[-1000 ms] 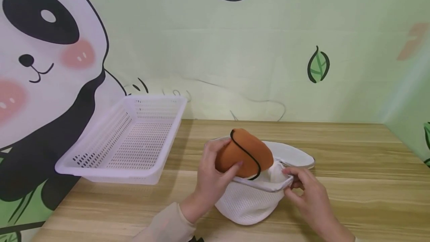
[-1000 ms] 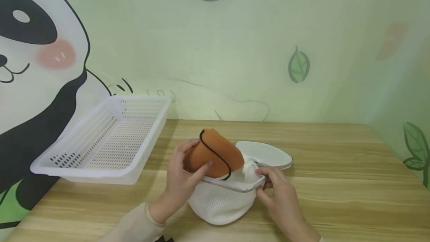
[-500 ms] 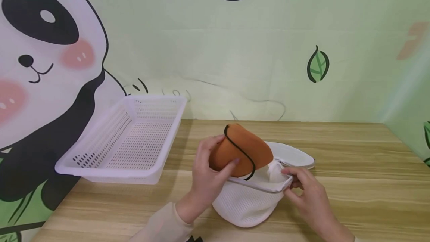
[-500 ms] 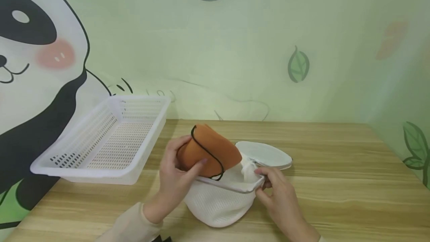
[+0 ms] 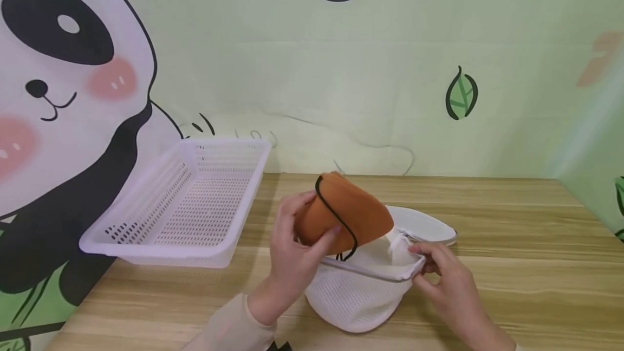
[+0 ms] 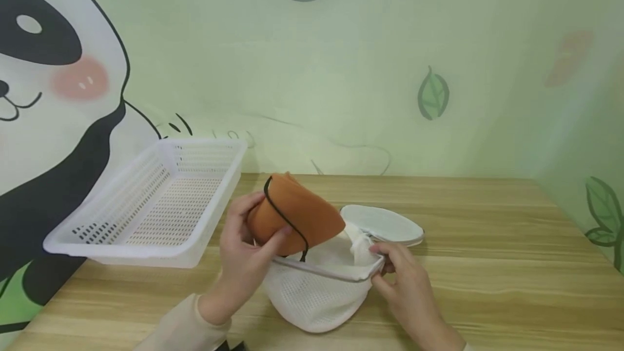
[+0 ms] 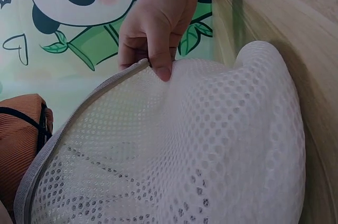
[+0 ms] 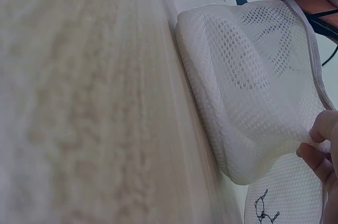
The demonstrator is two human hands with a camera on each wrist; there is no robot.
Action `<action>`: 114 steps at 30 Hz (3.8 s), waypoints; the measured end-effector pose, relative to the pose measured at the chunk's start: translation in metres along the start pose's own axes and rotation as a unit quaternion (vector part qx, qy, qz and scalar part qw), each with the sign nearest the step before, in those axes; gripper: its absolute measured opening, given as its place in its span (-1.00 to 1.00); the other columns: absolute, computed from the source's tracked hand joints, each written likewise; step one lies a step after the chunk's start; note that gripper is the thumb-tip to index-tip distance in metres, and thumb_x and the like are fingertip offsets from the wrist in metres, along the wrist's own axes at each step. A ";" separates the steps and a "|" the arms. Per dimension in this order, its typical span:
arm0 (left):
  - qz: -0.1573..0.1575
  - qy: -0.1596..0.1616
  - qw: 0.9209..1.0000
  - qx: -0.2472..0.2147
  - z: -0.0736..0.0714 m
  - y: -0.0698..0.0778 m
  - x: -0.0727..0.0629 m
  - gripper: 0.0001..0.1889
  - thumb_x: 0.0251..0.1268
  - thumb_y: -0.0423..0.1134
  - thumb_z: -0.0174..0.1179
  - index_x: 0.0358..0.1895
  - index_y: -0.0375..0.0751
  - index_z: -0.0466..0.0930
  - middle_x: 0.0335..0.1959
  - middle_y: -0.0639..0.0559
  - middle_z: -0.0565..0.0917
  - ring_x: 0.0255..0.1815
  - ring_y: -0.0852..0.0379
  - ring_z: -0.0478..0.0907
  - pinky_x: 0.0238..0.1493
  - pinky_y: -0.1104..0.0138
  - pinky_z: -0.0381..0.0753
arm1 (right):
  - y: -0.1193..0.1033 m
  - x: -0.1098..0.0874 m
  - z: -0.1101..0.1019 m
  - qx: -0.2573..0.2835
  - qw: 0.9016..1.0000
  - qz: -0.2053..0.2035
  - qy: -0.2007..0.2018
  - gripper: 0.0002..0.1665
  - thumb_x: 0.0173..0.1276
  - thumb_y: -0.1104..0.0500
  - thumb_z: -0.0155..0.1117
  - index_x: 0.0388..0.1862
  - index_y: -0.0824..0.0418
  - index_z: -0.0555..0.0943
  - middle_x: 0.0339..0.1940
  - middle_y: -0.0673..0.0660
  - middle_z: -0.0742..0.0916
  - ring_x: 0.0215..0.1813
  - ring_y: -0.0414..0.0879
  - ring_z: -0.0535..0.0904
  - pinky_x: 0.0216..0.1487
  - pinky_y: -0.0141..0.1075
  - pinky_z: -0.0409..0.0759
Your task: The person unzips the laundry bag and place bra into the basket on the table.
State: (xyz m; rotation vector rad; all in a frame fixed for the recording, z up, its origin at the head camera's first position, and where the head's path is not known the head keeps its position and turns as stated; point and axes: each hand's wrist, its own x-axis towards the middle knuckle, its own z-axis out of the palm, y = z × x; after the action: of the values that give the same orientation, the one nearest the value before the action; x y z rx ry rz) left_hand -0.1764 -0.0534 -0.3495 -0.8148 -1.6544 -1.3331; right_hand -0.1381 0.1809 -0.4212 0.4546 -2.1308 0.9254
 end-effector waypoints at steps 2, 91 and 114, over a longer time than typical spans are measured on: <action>0.000 0.002 1.000 -0.008 -0.001 0.001 0.001 -0.43 -0.16 -0.53 0.41 0.05 -0.46 0.44 -0.07 -0.32 0.53 0.01 0.06 0.50 -0.01 0.41 0.58 | 0.000 -0.001 0.000 0.002 1.000 0.001 0.000 -0.43 -0.30 0.68 0.32 -0.21 0.33 0.60 -0.25 0.09 0.66 -0.35 -0.51 0.48 -0.33 -0.70 0.49; -0.018 0.013 0.955 0.296 -0.148 -0.042 0.139 -0.44 0.08 -0.26 0.40 0.16 -0.34 0.46 0.06 -0.33 0.50 0.10 -0.14 0.42 0.06 0.03 0.43 | -0.001 -0.009 0.004 0.002 1.000 0.027 -0.010 -0.43 -0.23 0.63 0.34 -0.16 0.27 0.60 -0.22 0.06 0.66 -0.36 -0.49 0.47 -0.38 -0.69 0.46; -0.129 -0.071 0.924 0.352 -0.165 -0.111 0.091 -0.44 0.12 -0.36 0.33 0.22 -0.38 0.39 0.09 -0.37 0.44 0.14 -0.26 0.36 0.11 -0.12 0.45 | -0.001 -0.010 0.004 -0.009 1.000 0.025 -0.011 -0.43 -0.20 0.62 0.35 -0.14 0.26 0.59 -0.22 0.06 0.66 -0.35 -0.48 0.48 -0.39 -0.70 0.45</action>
State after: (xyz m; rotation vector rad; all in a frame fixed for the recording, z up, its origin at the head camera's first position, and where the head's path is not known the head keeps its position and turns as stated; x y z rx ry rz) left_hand -0.2787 -0.2406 -0.3019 -0.2676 -2.2115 -0.7400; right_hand -0.1331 0.1776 -0.4303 0.4067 -2.1780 0.9328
